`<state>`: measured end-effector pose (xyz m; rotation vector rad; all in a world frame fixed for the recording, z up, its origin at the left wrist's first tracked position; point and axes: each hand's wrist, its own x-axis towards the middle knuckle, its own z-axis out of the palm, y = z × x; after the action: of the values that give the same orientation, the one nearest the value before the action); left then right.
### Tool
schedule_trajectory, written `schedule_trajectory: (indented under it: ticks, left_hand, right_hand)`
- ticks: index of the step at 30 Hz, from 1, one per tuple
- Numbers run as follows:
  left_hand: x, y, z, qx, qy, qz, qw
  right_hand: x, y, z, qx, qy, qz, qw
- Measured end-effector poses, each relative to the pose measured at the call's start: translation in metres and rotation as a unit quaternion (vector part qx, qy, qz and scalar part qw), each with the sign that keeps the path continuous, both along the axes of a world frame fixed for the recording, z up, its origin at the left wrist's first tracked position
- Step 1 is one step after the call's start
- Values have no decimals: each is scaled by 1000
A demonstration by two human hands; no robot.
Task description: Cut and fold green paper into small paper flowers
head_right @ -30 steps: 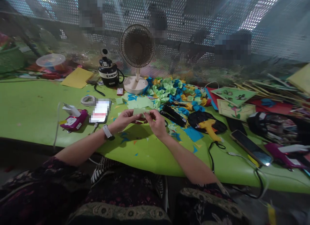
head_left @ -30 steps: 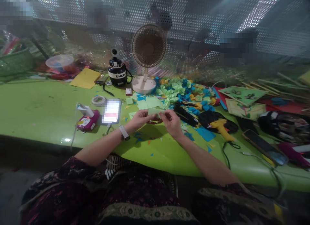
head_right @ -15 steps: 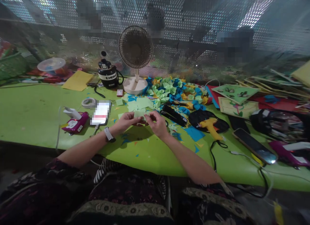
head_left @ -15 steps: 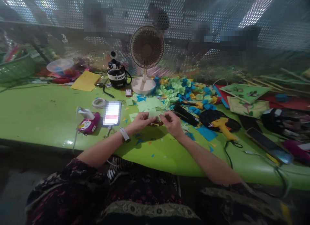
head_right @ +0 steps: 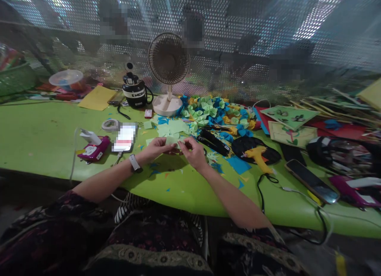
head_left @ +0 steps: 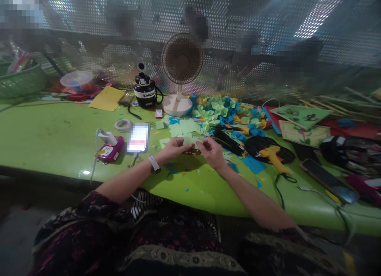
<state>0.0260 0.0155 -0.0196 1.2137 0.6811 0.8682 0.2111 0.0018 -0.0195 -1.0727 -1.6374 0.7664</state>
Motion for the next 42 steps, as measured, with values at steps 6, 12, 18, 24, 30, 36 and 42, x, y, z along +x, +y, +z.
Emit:
schedule_trajectory:
  ticks: [6, 12, 18, 24, 30, 36, 42]
  left_hand:
    - [0, 1, 0, -2, 10, 11, 1000]
    - [-1, 2, -2, 6, 9, 20, 1000]
    - [-1, 5, -7, -6, 8, 18, 1000]
    - [-2, 7, -13, 12, 28, 16, 999]
    - [-2, 6, -12, 15, 42, 22, 999]
    - [-2, 5, -11, 16, 57, 33, 998]
    - [-3, 5, -11, 8, 51, 32, 998]
  right_hand:
    - [2, 2, -4, -5, -12, 4, 1000]
    - [2, 3, -5, -16, -9, 12, 1000]
    - [3, 4, -4, -14, -19, 22, 999]
    - [6, 4, -6, -21, -40, 35, 998]
    - [5, 5, -5, -13, -61, 38, 997]
    - [5, 8, -7, -21, -64, 37, 997]
    - [4, 8, -6, -48, -33, 57, 997]
